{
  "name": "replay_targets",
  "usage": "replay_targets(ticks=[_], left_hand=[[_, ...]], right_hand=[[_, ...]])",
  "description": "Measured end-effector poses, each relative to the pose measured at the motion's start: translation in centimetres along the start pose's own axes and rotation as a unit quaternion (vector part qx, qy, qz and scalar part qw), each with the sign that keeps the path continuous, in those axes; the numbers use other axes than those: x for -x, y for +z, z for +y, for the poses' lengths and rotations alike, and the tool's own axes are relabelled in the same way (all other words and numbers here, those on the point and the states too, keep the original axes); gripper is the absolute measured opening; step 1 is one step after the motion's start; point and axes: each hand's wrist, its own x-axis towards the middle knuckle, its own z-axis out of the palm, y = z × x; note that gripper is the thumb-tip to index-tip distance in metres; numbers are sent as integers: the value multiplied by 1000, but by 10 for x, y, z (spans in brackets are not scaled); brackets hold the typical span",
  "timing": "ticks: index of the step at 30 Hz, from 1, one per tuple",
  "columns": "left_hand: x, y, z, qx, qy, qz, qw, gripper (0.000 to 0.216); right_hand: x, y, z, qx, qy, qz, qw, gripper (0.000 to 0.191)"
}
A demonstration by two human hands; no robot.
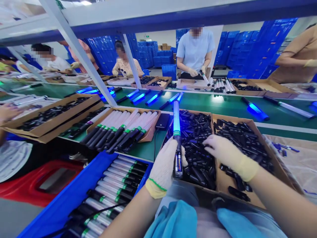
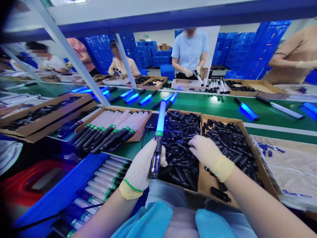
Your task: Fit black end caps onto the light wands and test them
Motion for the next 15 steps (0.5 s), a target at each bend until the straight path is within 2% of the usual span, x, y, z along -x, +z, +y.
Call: replay_targets(ticks=[3,5,10,13,15], left_hand=[[4,2,-2,1,-3,-9,1000,41],[6,-1,-3,-6,0,-9,1000,41],[8,-7,-9,7,0,-14,1000,39],[7,-1,-14,37,-24,-33,999,37],[9,5,-14,65,-50,-55,995,34]], right_hand=[[-18,24,-35,-36,-4,5,999,27],[-23,30,-41,-70,17,18,997,30],[-4,12,-33,-203,44,18,978,43],[18,-8,-42,-373,56,24,926,52],[33,-19,-55,-464,64,51,882,46]])
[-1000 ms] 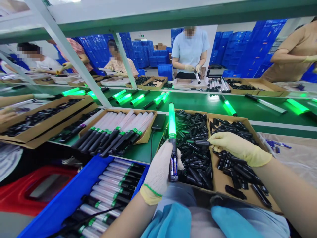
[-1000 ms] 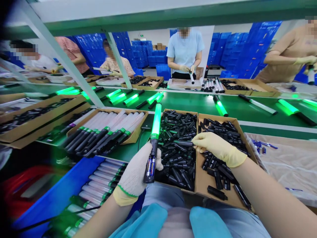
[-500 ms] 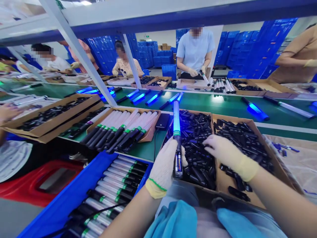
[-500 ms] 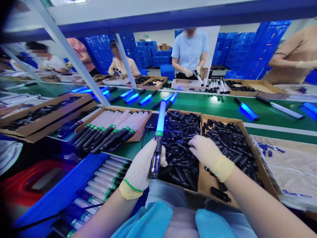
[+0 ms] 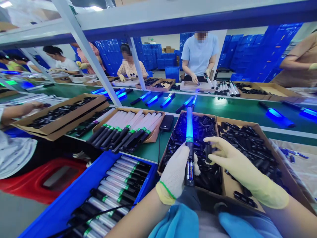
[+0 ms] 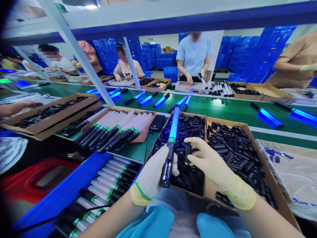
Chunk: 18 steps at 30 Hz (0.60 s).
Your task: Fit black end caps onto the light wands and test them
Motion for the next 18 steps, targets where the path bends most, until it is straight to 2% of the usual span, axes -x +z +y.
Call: replay_targets(ticks=[2,4,8,14,18], left_hand=[[3,8,3,5,-3,-1,1000,31],[8,14,9,-18,34,23,999,30],[15,20,16,-67,115,51,990,35],[6,14,-4,-93,129,33,987,22],[6,8,-8,-94,144,20,985,23]], right_hand=[[15,6,-13,-48,-12,34,998,36],[26,14,-20,-56,-18,58,997,30],[36,29,-19,7,-17,30,999,26],[45,41,-14,29,-40,60,997,28],[51,40,-16,58,-60,80,993,26]])
